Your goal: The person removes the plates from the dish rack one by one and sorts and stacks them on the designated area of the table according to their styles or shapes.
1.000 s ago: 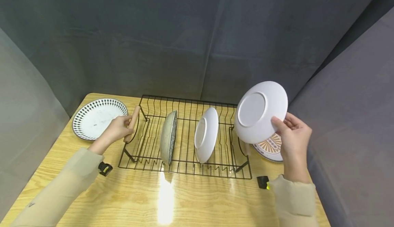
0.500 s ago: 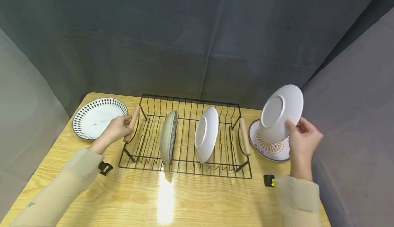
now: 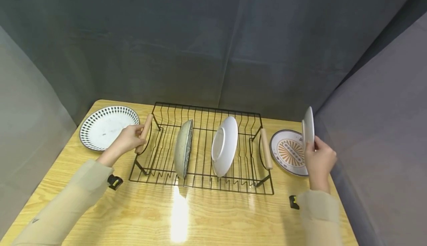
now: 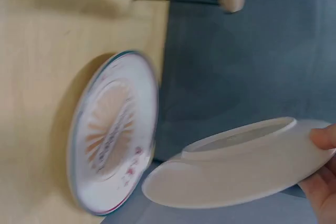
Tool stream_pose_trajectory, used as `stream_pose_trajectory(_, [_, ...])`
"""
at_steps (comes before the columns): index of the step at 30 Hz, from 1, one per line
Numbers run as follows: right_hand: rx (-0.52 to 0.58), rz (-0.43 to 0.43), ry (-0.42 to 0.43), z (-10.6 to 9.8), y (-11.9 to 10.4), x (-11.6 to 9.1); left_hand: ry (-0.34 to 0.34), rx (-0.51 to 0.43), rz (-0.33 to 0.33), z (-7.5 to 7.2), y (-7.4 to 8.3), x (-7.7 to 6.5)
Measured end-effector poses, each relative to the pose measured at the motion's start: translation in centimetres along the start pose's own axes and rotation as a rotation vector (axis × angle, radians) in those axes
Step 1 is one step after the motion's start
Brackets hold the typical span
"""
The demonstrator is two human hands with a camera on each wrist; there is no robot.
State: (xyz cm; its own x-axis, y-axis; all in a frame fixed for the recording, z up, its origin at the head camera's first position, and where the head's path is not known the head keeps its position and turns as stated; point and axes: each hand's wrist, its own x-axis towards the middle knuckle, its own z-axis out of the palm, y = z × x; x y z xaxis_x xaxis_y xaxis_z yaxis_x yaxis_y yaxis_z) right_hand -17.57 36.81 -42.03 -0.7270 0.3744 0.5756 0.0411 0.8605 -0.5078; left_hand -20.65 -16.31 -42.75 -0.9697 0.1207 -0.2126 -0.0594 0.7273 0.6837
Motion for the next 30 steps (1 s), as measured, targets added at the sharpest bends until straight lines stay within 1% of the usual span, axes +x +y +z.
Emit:
stream_pose_trajectory(2, [-0.036,-0.091,-0.006,0.5,0.7,-0.4,-0.001,0.002,0.001,0.0,0.0,0.0])
stream_pose_trajectory(6, [-0.083,-0.246,-0.062,1.6,2.0,-1.1,0.007,0.011,0.009,0.0,-0.1,-0.1])
stream_pose_trajectory(9, [-0.126,-0.33,-0.109,2.2,2.8,-1.7,0.007,0.013,0.008,0.0,-0.1,-0.1])
stream_pose_trajectory(13, [-0.183,-0.402,-0.173,3.1,4.0,-2.5,-0.002,0.005,-0.003,0.0,0.1,-0.1])
stream_pose_trajectory(17, [-0.22,-0.447,-0.227,3.8,5.2,-3.5,-0.005,0.003,-0.005,0.0,0.1,-0.1])
stream_pose_trajectory(22, [-0.261,-0.46,-0.243,4.2,6.1,-4.4,0.002,0.001,0.005,0.0,0.1,-0.2])
stream_pose_trajectory(26, [-0.27,-0.475,-0.252,4.5,6.4,-4.7,0.02,0.01,0.019,-0.1,0.1,-0.3])
stream_pose_trajectory(30, [-0.282,-0.486,-0.272,4.8,6.6,-4.9,0.023,0.019,0.026,-0.1,0.1,-0.2])
